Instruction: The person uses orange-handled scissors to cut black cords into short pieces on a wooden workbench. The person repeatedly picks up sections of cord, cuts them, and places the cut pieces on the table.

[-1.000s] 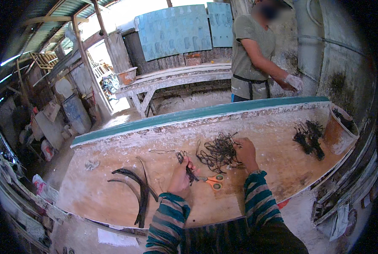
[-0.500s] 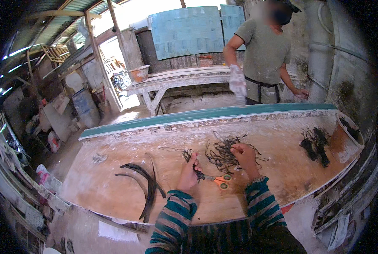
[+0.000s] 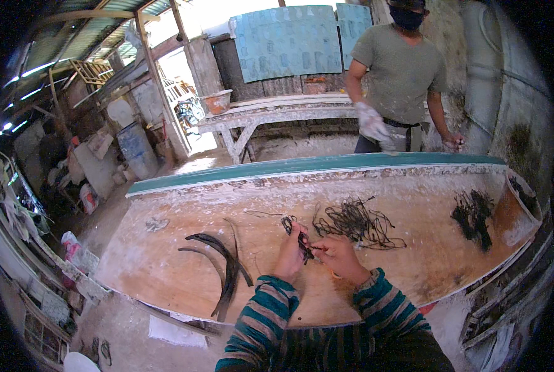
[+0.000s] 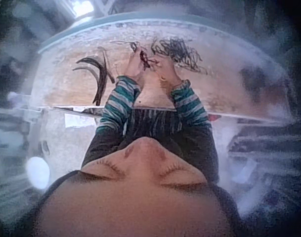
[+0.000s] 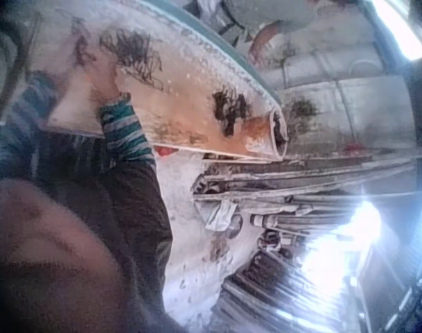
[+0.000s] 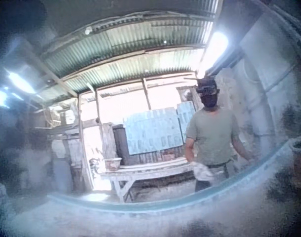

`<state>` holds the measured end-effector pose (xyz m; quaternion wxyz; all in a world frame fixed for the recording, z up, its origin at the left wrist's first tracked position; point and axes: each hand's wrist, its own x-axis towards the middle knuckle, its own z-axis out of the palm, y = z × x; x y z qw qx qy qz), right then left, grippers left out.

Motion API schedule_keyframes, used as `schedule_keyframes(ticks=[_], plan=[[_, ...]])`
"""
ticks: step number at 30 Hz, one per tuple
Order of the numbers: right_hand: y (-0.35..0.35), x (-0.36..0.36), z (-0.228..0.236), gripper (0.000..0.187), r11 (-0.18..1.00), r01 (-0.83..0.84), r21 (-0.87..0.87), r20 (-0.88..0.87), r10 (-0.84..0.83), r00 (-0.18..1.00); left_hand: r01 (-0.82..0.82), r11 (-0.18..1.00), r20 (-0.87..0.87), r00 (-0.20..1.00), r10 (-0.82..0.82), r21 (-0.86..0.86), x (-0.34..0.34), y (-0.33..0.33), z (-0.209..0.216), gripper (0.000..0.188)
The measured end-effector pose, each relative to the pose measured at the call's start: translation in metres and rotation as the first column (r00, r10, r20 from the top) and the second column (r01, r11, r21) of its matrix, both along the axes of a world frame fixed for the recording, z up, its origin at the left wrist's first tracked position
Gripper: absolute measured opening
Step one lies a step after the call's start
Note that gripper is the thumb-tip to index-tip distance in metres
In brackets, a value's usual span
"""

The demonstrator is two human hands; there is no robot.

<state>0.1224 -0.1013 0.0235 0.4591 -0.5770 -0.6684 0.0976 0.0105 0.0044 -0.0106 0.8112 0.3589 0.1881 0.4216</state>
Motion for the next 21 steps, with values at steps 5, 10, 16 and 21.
schedule_keyframes(ticks=[5,10,16,21], plan=[[0.006,0.002,-0.018,0.018,0.989,-0.094,0.117,0.041,0.09,0.995,-0.037,0.998,0.047,0.998,0.039,-0.042,0.006,-0.01,0.015,0.035],[-0.001,0.009,0.006,0.012,0.984,0.021,0.175,0.205,-0.058,0.977,0.056,0.994,0.094,0.994,-0.048,-0.089,-0.005,0.007,0.007,0.04],[-0.01,0.106,-0.009,0.012,0.835,0.548,-0.046,0.254,-0.521,0.815,0.046,0.996,0.121,0.992,-0.036,-0.081,-0.008,0.007,0.016,0.048],[-0.004,0.112,-0.015,0.026,0.883,0.466,-0.056,0.183,-0.449,0.874,0.06,0.991,0.097,0.994,-0.049,-0.116,-0.009,0.007,0.01,0.052]])
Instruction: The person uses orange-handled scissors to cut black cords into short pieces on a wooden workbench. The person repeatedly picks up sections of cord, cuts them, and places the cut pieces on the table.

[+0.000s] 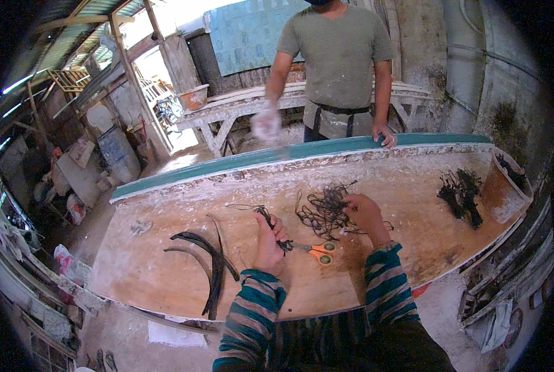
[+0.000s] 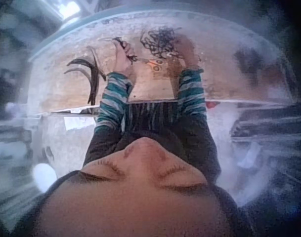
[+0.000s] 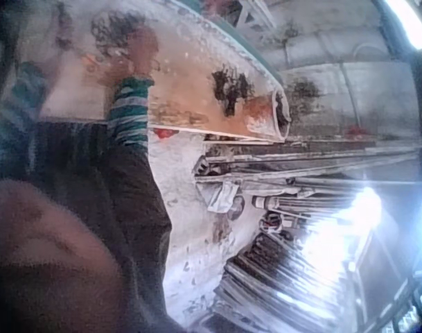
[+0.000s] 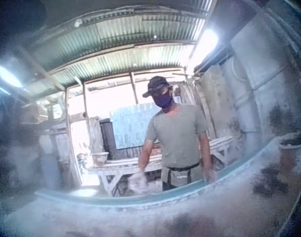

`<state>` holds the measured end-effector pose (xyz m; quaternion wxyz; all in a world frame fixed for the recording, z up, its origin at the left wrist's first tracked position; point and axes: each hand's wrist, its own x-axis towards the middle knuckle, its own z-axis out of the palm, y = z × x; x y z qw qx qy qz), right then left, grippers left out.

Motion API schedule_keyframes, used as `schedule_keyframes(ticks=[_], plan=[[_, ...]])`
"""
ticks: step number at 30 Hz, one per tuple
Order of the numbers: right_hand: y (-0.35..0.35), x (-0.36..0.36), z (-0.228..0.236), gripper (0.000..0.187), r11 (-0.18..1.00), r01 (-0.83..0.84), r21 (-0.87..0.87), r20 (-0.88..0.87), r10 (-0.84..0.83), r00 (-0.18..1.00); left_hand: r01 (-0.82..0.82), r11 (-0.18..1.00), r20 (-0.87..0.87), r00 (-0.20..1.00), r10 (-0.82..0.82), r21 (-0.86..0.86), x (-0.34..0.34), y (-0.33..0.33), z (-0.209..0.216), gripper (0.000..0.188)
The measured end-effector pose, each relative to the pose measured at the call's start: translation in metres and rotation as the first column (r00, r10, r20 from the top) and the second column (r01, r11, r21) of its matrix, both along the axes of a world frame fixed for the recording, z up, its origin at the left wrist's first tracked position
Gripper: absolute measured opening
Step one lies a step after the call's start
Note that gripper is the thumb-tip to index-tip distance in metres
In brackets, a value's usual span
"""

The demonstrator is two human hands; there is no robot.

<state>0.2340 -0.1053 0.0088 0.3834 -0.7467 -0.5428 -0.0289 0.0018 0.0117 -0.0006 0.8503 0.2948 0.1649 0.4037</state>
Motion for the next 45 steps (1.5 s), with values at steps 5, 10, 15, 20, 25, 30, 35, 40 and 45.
schedule_keyframes(ticks=[5,10,15,20,25,30,35,40,45], plan=[[0.014,-0.032,-0.022,0.025,0.999,-0.004,0.046,0.08,0.0,0.997,0.025,0.999,0.052,0.998,-0.026,0.021,0.001,0.002,-0.003,0.054],[0.015,-0.038,-0.019,0.019,0.993,-0.019,-0.113,0.093,0.03,0.995,0.022,1.0,0.084,0.996,-0.022,-0.004,0.001,0.002,-0.002,0.053],[0.006,-0.041,-0.008,0.018,0.988,-0.041,-0.148,0.182,0.068,0.981,0.003,1.0,0.03,1.0,-0.004,0.028,0.003,0.0,-0.002,0.053],[0.005,-0.041,-0.006,0.014,0.99,-0.038,-0.136,0.218,0.068,0.974,0.009,0.999,0.019,1.0,-0.009,0.033,0.004,-0.002,-0.001,0.05],[0.014,-0.053,0.001,0.009,0.994,-0.093,0.048,-0.14,0.099,0.985,-0.011,0.996,-0.142,0.99,0.024,0.092,0.006,-0.001,-0.004,0.041],[0.01,-0.082,0.008,0.006,0.961,-0.208,0.184,-0.26,0.252,0.932,-0.007,0.97,-0.109,0.993,0.035,0.241,0.014,-0.011,-0.012,0.033],[0.011,-0.095,0.004,0.008,0.911,-0.354,0.212,-0.126,0.385,0.914,-0.113,0.98,-0.202,0.969,0.145,0.164,0.011,-0.008,-0.01,0.02],[0.011,-0.101,0.001,0.011,0.904,-0.38,0.196,-0.171,0.413,0.894,-0.28,0.959,-0.039,0.959,0.281,0.034,-0.001,0.003,-0.003,0.017],[0.009,-0.105,-0.001,0.012,0.935,-0.332,0.125,-0.307,0.355,0.883,-0.299,0.952,-0.071,0.95,0.303,0.065,-0.003,0.003,0.005,0.02]])
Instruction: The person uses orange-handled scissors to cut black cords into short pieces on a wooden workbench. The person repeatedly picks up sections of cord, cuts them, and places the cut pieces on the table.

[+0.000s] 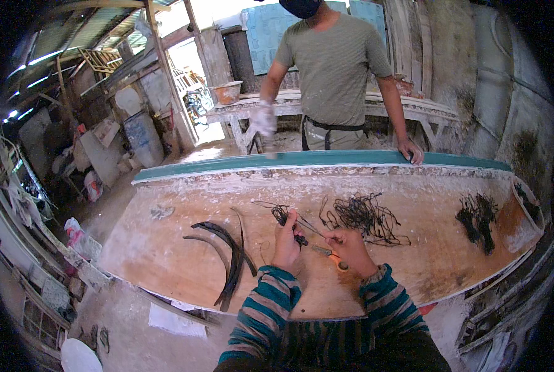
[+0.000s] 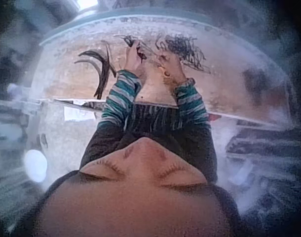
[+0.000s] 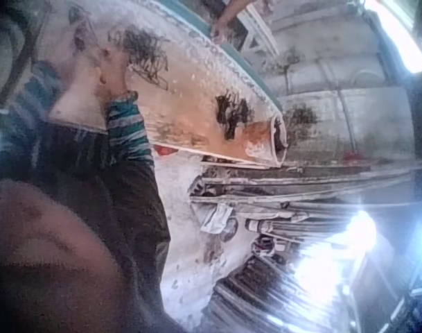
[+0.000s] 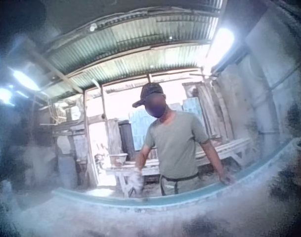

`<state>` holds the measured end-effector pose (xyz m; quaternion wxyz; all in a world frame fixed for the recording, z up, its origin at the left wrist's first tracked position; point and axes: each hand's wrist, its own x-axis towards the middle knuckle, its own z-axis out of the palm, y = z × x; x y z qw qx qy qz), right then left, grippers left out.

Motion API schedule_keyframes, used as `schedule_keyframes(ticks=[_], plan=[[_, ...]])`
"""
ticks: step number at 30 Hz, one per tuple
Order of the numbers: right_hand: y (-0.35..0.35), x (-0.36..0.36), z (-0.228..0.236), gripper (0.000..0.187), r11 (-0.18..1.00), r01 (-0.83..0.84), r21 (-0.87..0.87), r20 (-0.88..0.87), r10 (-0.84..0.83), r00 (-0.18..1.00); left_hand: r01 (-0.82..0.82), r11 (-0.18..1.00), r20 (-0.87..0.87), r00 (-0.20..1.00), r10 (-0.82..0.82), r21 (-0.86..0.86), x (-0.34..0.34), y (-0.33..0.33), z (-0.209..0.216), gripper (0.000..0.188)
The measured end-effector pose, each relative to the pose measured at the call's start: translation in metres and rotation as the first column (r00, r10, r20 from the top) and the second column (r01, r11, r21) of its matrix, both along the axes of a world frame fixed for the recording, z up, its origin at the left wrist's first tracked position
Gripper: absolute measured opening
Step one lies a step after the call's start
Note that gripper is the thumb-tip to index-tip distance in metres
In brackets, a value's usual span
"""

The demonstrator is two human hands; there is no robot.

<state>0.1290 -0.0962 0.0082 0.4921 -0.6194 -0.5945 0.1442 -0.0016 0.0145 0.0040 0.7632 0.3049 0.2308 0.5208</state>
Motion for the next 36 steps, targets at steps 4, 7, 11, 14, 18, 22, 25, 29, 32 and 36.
schedule_keyframes(ticks=[4,7,11,14,18,22,25,29,32,36], plan=[[0.005,0.005,-0.014,0.011,0.999,-0.023,0.046,-0.016,0.024,1.0,-0.067,0.997,-0.062,0.996,0.07,0.042,0.002,0.001,-0.001,0.022],[0.001,-0.004,0.0,0.01,0.999,-0.033,0.041,0.041,0.031,0.999,-0.138,0.987,-0.088,0.985,0.145,0.08,0.002,0.0,-0.001,0.022],[-0.003,-0.012,0.01,0.01,0.995,-0.047,0.085,0.022,0.046,0.999,-0.056,0.998,-0.012,0.998,0.057,0.036,0.003,0.008,-0.016,0.023],[-0.005,-0.011,0.006,0.01,0.997,0.01,0.079,-0.072,-0.004,0.997,0.096,0.995,0.076,0.993,-0.094,-0.01,0.008,0.004,-0.019,0.027],[0.001,-0.002,-0.007,0.012,0.996,0.064,0.062,-0.18,-0.052,0.982,0.231,0.973,0.11,0.967,-0.23,0.004,0.013,-0.014,-0.007,0.034],[0.002,-0.002,-0.007,0.013,0.996,0.069,0.063,-0.148,-0.059,0.987,0.324,0.942,0.029,0.944,-0.328,0.09,0.013,-0.012,-0.018,0.038],[0.003,-0.001,-0.009,0.013,0.996,0.039,0.082,-0.164,-0.025,0.986,0.39,0.916,0.058,0.916,-0.396,0.093,0.016,-0.015,-0.017,0.038],[-0.001,-0.008,0.002,0.012,0.996,-0.072,0.054,-0.294,0.085,0.952,0.378,0.918,-0.001,0.925,-0.38,0.122,0.016,-0.016,-0.02,0.036],[-0.004,-0.009,0.006,0.011,0.999,-0.046,0.02,-0.091,0.048,0.995,0.335,0.938,-0.03,0.942,-0.333,0.092,0.016,-0.015,-0.021,0.034],[-0.001,-0.009,-0.001,0.009,0.998,-0.057,0.037,-0.059,0.059,0.997,0.318,0.944,-0.053,0.948,-0.314,0.085,0.018,-0.012,-0.02,0.034]])
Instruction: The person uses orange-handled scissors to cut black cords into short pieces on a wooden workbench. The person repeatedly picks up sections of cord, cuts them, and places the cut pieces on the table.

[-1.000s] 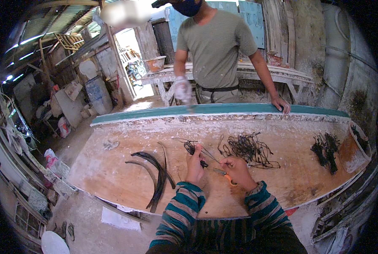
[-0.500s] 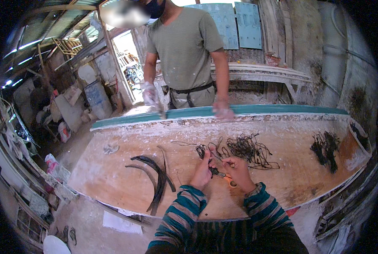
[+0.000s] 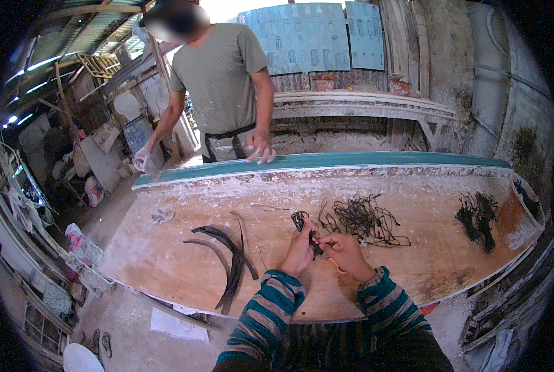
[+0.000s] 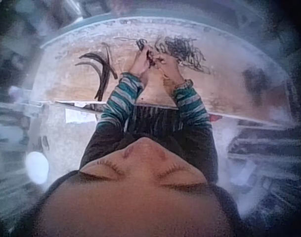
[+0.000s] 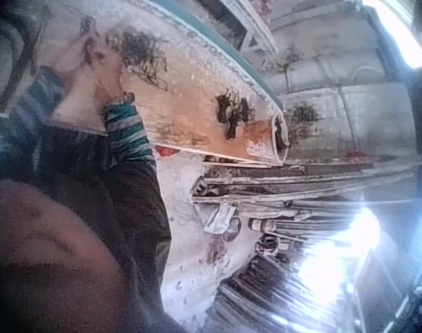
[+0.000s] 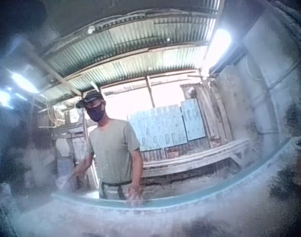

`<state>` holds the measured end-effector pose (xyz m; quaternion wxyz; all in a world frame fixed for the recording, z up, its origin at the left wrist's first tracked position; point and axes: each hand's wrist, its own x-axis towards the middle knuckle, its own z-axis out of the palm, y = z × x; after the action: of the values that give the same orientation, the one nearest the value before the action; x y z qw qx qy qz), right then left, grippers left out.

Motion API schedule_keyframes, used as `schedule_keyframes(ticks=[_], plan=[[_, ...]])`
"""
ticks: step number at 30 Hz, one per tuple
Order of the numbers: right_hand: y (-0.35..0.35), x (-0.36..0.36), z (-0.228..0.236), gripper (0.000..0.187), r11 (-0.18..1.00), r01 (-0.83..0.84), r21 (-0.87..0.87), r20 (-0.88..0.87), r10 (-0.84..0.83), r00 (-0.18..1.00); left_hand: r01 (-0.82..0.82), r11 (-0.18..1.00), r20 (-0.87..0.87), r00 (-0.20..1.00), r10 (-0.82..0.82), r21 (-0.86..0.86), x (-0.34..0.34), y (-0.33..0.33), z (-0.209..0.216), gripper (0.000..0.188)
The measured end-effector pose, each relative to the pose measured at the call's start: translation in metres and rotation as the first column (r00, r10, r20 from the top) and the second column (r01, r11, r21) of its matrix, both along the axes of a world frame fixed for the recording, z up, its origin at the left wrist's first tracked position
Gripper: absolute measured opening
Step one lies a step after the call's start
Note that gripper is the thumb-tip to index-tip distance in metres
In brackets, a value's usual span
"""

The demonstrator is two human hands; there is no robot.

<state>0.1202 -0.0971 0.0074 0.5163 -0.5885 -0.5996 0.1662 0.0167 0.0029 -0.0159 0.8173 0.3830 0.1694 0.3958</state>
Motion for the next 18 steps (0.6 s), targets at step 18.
schedule_keyframes(ticks=[18], plan=[[0.002,0.008,0.002,0.012,0.988,-0.008,0.156,0.38,-0.052,0.924,0.106,0.986,0.256,0.964,-0.071,-0.127,-0.002,0.01,-0.002,0.033]])
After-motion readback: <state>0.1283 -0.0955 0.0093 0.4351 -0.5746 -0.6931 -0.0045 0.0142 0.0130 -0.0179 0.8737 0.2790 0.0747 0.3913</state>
